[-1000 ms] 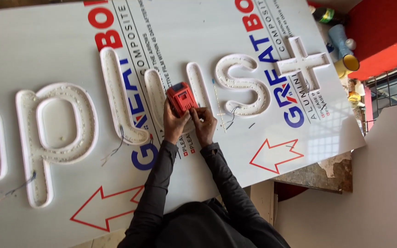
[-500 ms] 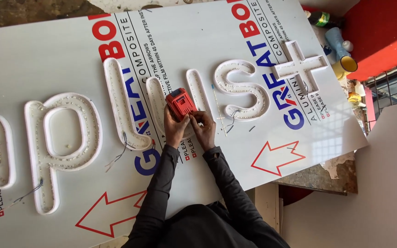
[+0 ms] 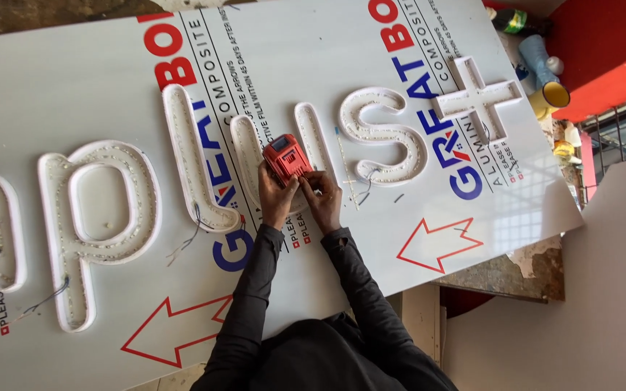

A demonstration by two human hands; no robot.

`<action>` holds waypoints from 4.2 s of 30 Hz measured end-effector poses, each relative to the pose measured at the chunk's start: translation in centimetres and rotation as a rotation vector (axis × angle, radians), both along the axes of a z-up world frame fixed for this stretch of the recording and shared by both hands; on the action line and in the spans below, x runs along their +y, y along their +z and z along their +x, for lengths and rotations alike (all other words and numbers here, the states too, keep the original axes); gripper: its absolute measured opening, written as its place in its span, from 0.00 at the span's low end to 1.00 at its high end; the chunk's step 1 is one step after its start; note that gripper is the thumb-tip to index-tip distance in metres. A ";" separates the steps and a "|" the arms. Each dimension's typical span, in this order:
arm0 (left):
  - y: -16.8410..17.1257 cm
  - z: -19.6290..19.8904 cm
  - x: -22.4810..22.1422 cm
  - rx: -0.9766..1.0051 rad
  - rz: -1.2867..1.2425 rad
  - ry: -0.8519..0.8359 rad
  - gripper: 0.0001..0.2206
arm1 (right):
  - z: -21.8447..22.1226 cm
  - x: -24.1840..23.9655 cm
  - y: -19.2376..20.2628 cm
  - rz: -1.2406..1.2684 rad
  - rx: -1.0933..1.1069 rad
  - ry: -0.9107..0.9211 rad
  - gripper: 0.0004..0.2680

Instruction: Installing and wiring LED lighting strips inside channel letters for a commercial sign using a glue gun and soldering iron.

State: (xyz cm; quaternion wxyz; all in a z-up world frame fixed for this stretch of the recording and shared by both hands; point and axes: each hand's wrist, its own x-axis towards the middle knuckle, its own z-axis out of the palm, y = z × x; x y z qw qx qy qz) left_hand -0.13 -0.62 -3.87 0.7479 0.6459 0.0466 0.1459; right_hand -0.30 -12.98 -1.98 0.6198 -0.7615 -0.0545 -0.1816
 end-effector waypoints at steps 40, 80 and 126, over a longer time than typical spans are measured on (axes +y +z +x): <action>-2.7 0.5 -0.8 0.079 -0.126 0.121 0.41 | 0.5 -0.8 -2.6 0.029 0.060 -0.012 0.05; 1.3 4.9 -18.6 -0.053 -0.566 0.264 0.44 | 5.4 -21.9 0.0 -0.404 -0.172 0.242 0.08; 2.2 5.5 -17.9 0.084 -0.137 -0.028 0.48 | 4.8 -20.3 -0.7 -0.415 0.018 0.197 0.09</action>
